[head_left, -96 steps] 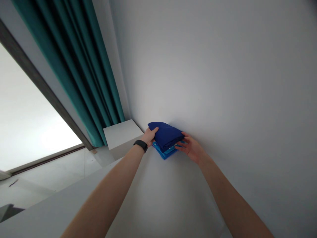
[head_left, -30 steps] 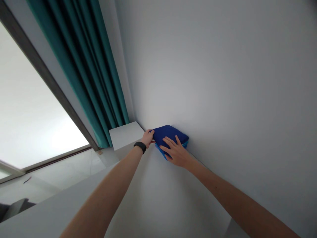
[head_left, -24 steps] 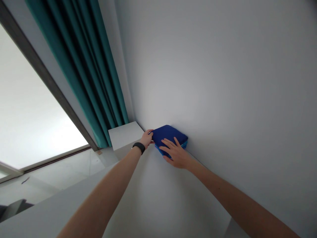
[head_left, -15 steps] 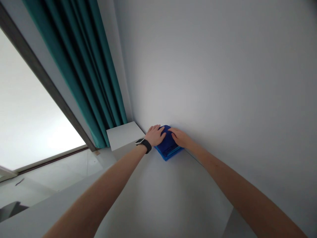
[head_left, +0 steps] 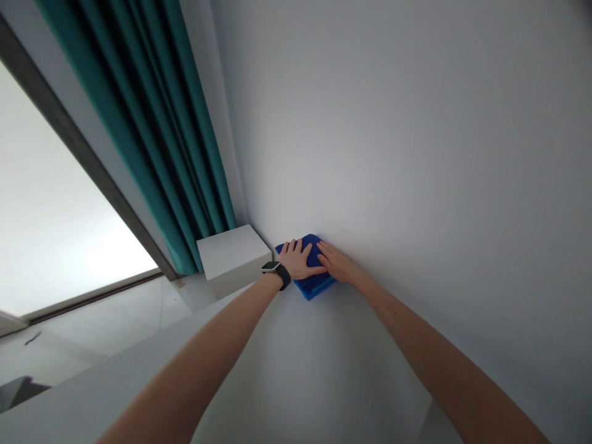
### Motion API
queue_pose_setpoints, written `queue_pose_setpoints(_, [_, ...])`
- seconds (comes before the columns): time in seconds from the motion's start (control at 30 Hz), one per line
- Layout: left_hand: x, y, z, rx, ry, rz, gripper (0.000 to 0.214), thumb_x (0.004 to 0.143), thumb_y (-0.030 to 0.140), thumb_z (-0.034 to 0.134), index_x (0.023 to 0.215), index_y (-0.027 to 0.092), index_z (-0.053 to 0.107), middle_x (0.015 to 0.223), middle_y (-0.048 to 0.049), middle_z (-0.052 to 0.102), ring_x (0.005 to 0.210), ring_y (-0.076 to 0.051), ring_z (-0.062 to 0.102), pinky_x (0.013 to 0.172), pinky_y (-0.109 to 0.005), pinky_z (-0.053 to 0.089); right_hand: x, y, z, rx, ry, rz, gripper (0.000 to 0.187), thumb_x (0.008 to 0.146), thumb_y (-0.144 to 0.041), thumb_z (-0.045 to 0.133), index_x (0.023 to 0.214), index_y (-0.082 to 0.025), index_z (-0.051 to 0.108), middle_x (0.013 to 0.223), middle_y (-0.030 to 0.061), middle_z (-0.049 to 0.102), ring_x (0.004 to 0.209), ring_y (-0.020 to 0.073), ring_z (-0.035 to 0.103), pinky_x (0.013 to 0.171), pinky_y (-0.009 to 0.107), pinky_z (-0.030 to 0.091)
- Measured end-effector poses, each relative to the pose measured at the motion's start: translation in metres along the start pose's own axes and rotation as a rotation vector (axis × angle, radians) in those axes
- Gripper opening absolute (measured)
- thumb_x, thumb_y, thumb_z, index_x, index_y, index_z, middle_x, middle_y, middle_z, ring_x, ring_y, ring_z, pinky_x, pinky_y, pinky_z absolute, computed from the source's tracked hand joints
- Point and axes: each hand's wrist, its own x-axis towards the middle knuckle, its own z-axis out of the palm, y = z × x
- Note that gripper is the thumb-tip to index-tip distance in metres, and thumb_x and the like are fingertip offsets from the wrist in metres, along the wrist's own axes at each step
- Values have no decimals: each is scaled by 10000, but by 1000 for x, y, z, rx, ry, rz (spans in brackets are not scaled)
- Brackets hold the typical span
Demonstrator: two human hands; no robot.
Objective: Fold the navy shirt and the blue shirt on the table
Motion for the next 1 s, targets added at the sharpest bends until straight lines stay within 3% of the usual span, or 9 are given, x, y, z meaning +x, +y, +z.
queue_pose_setpoints(0.23, [-22,2,11,-50,112,0,944,792,806,351,1483,162,324,1564,-148,251,1456,-321,148,1173,-472,127,1,-2,0,-31,-52,-11,686,972,-528,162,1472,-98,349,1514,128,359,1426,248,256,1182,447,232])
queue_pose_setpoints(0.37, [-50,0,25,-156,267,-27,786,892,655,383,1484,146,298,1574,-145,222,1462,-273,144,1186,-454,117,-1,-4,-2,-17,-68,49,693,969,-524,189,1467,-69,346,1527,147,320,1428,247,250,1188,437,205])
queue_pose_setpoints(0.5, [-83,-10,44,-397,389,-146,601,987,470,276,1499,157,242,1572,-143,214,1459,-253,152,1165,-461,207,7,-1,-10,-7,-140,109,615,959,-485,309,1424,-99,426,1489,148,392,1393,265,333,1159,449,270])
queue_pose_setpoints(0.63, [-108,-18,62,-571,382,-139,566,997,424,268,1511,197,204,1566,-114,244,1452,-219,186,1173,-449,203,29,0,-27,-36,-178,110,485,916,-428,468,1280,-131,588,1336,162,571,1255,295,519,1078,433,387])
queue_pose_setpoints(0.7, [-115,-19,69,-621,365,-149,563,997,417,276,1511,198,208,1562,-111,262,1444,-220,213,1174,-447,205,41,-4,-33,-49,-169,96,447,915,-404,482,1258,-145,605,1313,153,592,1234,284,537,1074,419,387])
queue_pose_setpoints(0.83, [-123,-21,80,-695,360,-196,563,997,394,283,1513,180,211,1511,-132,364,1396,-225,331,1154,-444,258,55,-18,-30,-57,-136,71,485,958,-392,390,1342,-131,528,1420,135,497,1333,242,429,1134,389,299])
queue_pose_setpoints(1.0, [-128,-22,83,-713,344,-135,558,990,377,299,1503,164,247,1463,-138,432,1359,-217,389,1137,-424,289,46,-31,-12,-56,-171,117,555,969,-424,325,1388,-93,476,1484,154,403,1397,261,326,1159,437,244])
